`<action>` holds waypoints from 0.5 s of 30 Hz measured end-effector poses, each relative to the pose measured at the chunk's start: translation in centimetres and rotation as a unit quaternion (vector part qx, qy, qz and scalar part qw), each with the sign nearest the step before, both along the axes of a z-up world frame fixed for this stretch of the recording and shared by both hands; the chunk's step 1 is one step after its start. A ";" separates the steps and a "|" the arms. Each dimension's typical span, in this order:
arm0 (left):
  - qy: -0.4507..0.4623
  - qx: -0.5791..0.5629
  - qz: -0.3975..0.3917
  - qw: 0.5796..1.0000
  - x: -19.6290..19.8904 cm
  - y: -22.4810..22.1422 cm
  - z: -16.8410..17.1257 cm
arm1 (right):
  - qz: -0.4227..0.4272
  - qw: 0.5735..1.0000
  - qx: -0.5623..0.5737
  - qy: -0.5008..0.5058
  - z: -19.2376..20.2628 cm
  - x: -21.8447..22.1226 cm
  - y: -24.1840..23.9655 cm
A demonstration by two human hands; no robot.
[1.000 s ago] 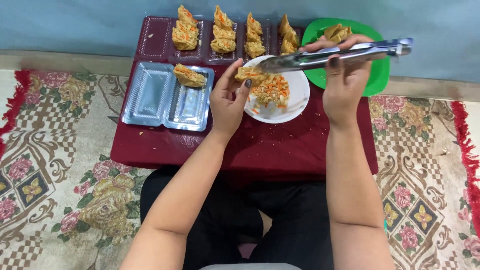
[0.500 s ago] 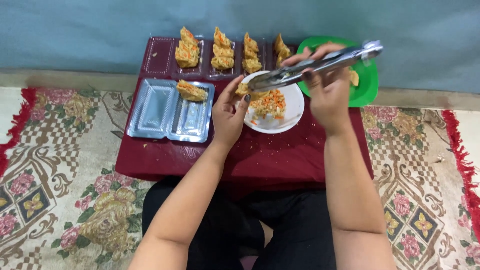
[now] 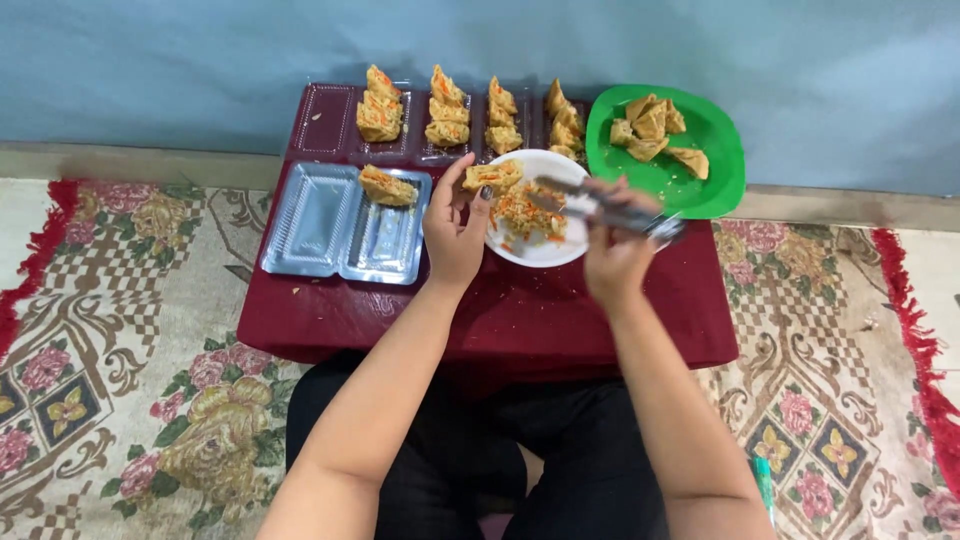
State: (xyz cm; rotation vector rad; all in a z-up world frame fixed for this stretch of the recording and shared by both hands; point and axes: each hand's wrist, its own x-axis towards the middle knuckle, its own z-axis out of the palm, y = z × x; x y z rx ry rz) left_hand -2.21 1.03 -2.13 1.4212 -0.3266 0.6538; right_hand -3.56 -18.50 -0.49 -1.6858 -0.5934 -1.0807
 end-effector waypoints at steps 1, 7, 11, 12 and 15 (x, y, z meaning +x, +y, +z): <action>-0.002 -0.001 0.000 1.000 -0.1 0.0 0.0 | 0.000 1.000 -0.001 -0.002 -0.1 -0.6 0.2; -0.005 0.013 -0.001 1.000 0.0 -0.1 -0.1 | 0.018 0.998 -0.058 0.006 -1.4 -1.2 0.7; -0.031 0.027 0.012 0.999 0.4 0.2 0.5 | -0.009 0.997 -0.064 -0.031 -1.8 -0.3 0.9; -0.031 0.033 0.023 0.999 -0.2 0.1 0.2 | -0.010 0.998 -0.063 -0.026 -2.4 -0.8 0.8; -0.034 0.047 0.024 0.998 -0.1 0.1 0.2 | -0.011 0.996 -0.075 -0.038 -3.0 -0.2 1.3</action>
